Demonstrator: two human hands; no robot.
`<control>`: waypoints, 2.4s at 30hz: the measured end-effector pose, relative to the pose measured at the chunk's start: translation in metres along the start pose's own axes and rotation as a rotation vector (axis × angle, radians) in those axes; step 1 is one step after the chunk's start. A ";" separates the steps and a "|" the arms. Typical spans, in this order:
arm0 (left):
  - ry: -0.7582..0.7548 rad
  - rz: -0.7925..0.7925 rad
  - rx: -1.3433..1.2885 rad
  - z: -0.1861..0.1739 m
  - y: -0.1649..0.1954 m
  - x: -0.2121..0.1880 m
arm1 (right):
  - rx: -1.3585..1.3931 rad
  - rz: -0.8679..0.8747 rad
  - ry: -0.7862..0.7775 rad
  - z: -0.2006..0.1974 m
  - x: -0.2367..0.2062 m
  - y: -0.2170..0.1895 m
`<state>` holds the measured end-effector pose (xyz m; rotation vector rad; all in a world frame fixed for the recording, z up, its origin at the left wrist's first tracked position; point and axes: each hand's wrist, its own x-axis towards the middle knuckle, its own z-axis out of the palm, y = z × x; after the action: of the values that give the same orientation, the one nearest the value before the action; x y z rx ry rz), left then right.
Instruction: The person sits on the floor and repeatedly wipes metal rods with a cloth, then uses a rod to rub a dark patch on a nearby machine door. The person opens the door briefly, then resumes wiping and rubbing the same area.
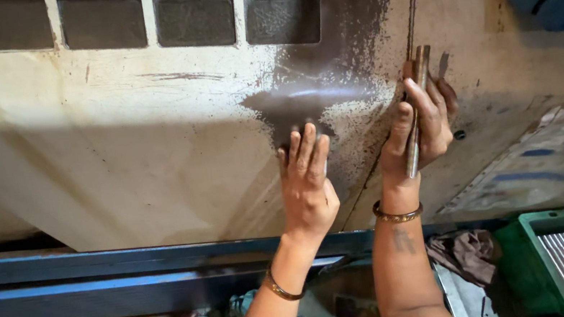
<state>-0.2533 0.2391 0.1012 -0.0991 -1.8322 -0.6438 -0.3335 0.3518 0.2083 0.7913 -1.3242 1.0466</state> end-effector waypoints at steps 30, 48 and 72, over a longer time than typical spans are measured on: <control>0.004 0.232 0.641 -0.075 -0.022 0.127 | -0.002 0.025 0.010 -0.002 -0.005 0.001; 0.044 0.194 0.640 -0.071 -0.022 0.124 | -0.013 0.015 0.006 -0.002 -0.005 -0.001; 0.053 0.130 0.597 -0.063 -0.033 0.099 | 0.107 0.086 0.012 -0.001 0.001 -0.002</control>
<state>-0.2477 0.1575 0.1916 0.1929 -1.8766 0.0068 -0.3314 0.3522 0.2093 0.8125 -1.3099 1.1966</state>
